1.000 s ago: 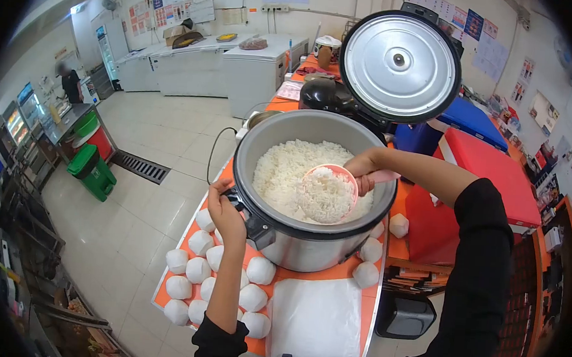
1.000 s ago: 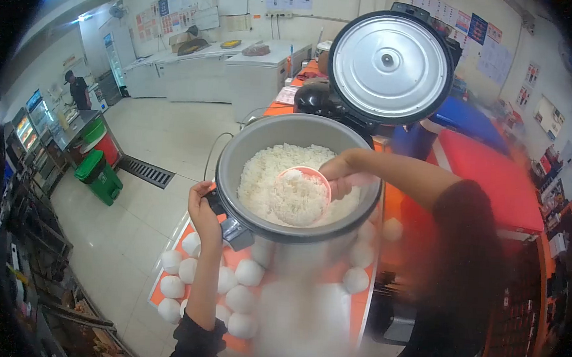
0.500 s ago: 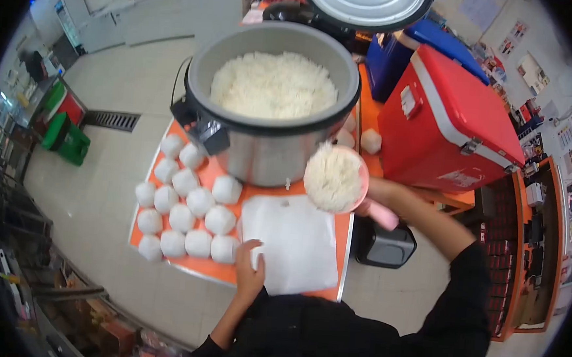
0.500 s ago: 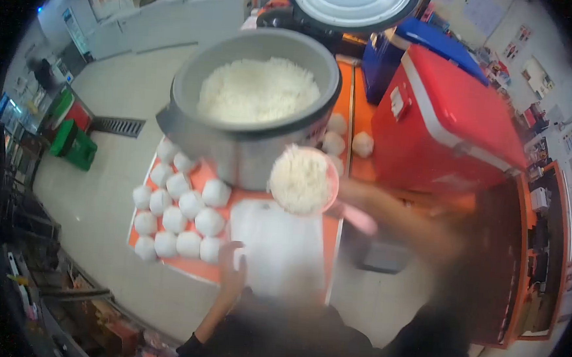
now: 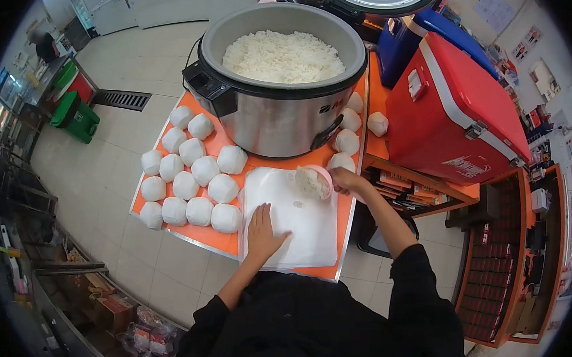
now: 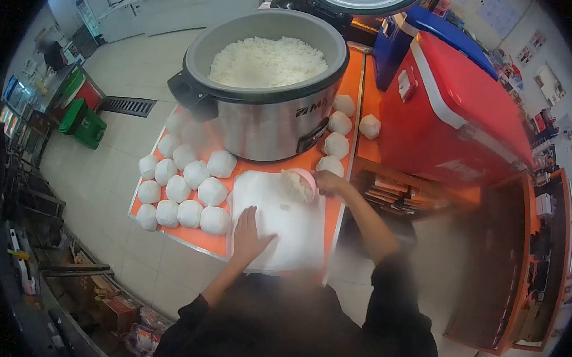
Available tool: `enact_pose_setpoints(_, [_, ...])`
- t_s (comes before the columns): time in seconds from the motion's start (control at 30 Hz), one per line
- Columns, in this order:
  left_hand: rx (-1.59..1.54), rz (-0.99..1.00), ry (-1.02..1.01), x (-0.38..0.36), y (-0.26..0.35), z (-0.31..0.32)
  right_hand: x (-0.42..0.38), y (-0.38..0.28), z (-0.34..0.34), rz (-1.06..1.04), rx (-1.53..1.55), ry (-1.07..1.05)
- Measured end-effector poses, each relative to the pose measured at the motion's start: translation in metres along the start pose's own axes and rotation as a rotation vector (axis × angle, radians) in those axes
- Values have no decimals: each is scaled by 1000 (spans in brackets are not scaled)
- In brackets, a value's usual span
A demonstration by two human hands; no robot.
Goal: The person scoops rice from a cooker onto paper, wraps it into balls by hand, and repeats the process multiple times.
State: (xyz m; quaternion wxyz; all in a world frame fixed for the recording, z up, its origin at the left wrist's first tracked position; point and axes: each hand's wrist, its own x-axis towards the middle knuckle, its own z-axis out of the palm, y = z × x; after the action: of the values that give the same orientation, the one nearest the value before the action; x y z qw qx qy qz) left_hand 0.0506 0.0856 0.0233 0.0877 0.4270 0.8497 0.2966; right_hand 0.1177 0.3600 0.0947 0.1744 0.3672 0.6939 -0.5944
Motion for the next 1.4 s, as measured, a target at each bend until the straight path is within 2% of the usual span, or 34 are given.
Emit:
enact_pose_setpoints(0.07, [-63, 78, 101, 15, -9, 14, 26, 7, -6, 52, 25, 62])
enact_pose_setpoints(0.17, [-121, 136, 107, 48, -16, 14, 50, 4, -6, 72, 9, 73])
enact_pose_setpoints(0.3, [-78, 114, 92, 74, -21, 7, 74, -6, 1, 53, -190, 97])
enact_pose_setpoints(0.37, [-100, 56, -29, 76, -19, 1, 69, -14, 7, -350, -482, 233])
enact_pose_setpoints(0.4, [-101, 51, -29, 78, -19, -2, 65, -17, 6, -406, -635, 216])
enact_pose_setpoints(0.43, [-151, 50, -70, 80, -20, -6, 74, -12, 5, -404, -635, 212])
enact_pose_setpoints(0.5, [-201, 50, -127, 80, -24, -10, 97, 9, 5, -495, -1104, -231])
enact_pose_setpoints(0.53, [-154, 76, -168, 79, -26, -11, 58, -5, 14, -343, -812, -232])
enact_pose_setpoints(0.57, [-106, 104, -206, 79, -29, -11, 42, -10, 17, -339, -808, -234])
enact_pose_setpoints(0.63, [-114, 107, -233, 81, -33, -9, 26, -9, 22, -141, -769, -309])
enact_pose_setpoints(0.7, [-125, 113, -261, 81, -36, -6, 28, 4, 15, -127, -713, -333])
enact_pose_setpoints(0.77, [-120, 116, -250, 80, -36, -7, 28, 2, 3, -327, -859, -345])
enact_pose_setpoints(0.8, [-121, 119, -257, 79, -35, -7, 29, 1, 1, -288, -818, -240])
enact_pose_setpoints(0.83, [-92, 108, -271, 80, -34, -8, 36, 1, -1, -285, -815, -237])
enact_pose_setpoints(0.9, [-60, 101, -281, 81, -32, -11, 49, -1, -4, -8, -520, 71])
enact_pose_setpoints(0.93, [-31, 87, -289, 81, -30, -12, 48, -2, -3, -117, -467, 136])
enact_pose_setpoints(0.97, [-1, 72, -296, 81, -29, -13, 65, 11, -2, -122, -467, 138])
enact_pose_setpoints(1.03, [14, 80, -281, 80, -29, -12, 105, 38, 1, -605, -671, 394])
enact_pose_setpoints(1.07, [24, 85, -270, 81, -30, -11, 109, 41, 2, -608, -670, 395])
enact_pose_setpoints(1.13, [38, 88, -268, 82, -31, -12, 106, 40, 6, -857, -775, 385])
enact_pose_setpoints(1.17, [52, 92, -271, 81, -30, -12, 91, 26, 6, -854, -775, 382])
enact_pose_setpoints(1.23, [43, 109, -256, 80, -32, -10, 57, -13, 0, -18, -540, -246])
enact_pose_setpoints(1.27, [36, 126, -238, 80, -33, -10, 56, -10, -2, -16, -541, -244])
enact_pose_setpoints(1.33, [20, 108, -268, 81, -32, -13, 48, -9, -5, 213, -438, -413])
enact_pose_setpoints(1.4, [-2, 89, -301, 80, -28, -17, 33, -8, -5, 185, -442, -368])
